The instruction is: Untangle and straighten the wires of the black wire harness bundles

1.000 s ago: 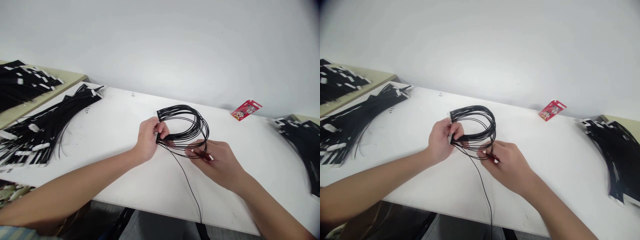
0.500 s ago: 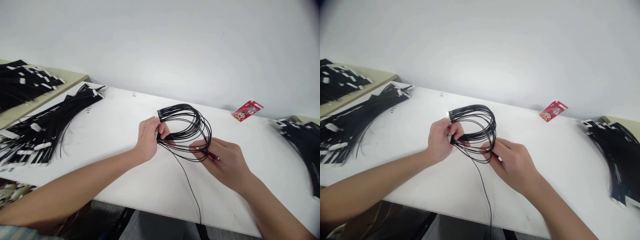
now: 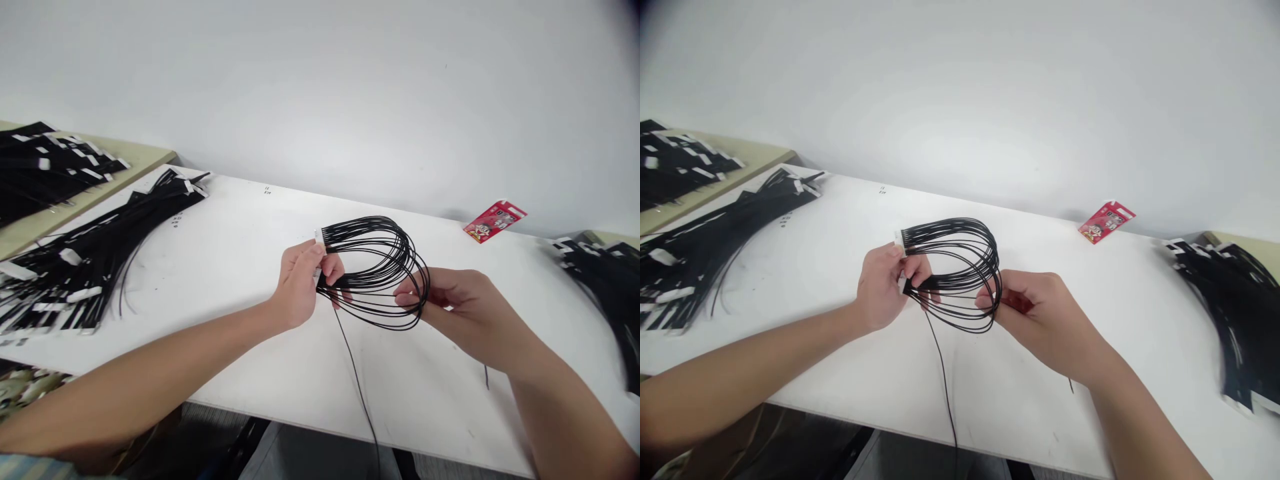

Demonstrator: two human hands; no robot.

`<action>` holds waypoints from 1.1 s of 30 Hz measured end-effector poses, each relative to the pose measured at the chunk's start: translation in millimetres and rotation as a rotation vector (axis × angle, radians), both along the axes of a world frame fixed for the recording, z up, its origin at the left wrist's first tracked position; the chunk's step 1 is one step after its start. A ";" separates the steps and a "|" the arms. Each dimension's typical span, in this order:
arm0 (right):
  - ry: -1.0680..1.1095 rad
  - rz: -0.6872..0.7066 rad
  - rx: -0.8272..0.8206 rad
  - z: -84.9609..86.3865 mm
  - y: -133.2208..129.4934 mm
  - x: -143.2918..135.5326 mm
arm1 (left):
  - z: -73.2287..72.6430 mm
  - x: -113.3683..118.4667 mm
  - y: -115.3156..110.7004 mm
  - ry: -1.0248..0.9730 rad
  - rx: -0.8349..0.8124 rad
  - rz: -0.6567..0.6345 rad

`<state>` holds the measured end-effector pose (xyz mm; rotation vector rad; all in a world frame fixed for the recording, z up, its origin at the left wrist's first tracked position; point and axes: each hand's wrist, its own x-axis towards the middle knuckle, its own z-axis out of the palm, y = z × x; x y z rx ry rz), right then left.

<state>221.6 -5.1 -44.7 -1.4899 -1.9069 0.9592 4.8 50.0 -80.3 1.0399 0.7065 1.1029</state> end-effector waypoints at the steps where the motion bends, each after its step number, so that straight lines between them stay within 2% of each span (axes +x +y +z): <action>1: 0.033 -0.001 -0.053 -0.1 0.2 -0.1 | -0.6 0.0 0.5 0.002 -0.007 0.004; 4: 0.108 -0.008 -0.167 -0.3 -0.2 -0.9 | -1.6 0.4 2.1 0.008 -0.020 0.040; 7: 0.169 0.015 -0.204 -0.7 -1.0 -1.1 | -1.8 0.6 2.9 0.014 -0.021 0.067; 10: 0.187 0.029 -0.184 0.3 -1.7 -1.7 | -1.7 0.9 2.8 0.031 -0.028 0.070; 15: 0.160 -0.024 -0.118 7.1 -2.8 -2.4 | -2.3 1.1 3.4 0.048 -0.006 0.066; 24: 0.423 -0.063 -0.112 9.8 -2.1 1.1 | -3.8 -1.4 3.0 0.053 0.014 -0.024; 29: 0.510 0.066 -0.151 8.3 -1.0 6.2 | -5.5 -1.4 2.5 0.046 0.019 -0.050; 33: 0.394 0.374 -0.151 9.5 2.0 11.9 | -6.5 -0.9 1.1 0.017 0.020 -0.053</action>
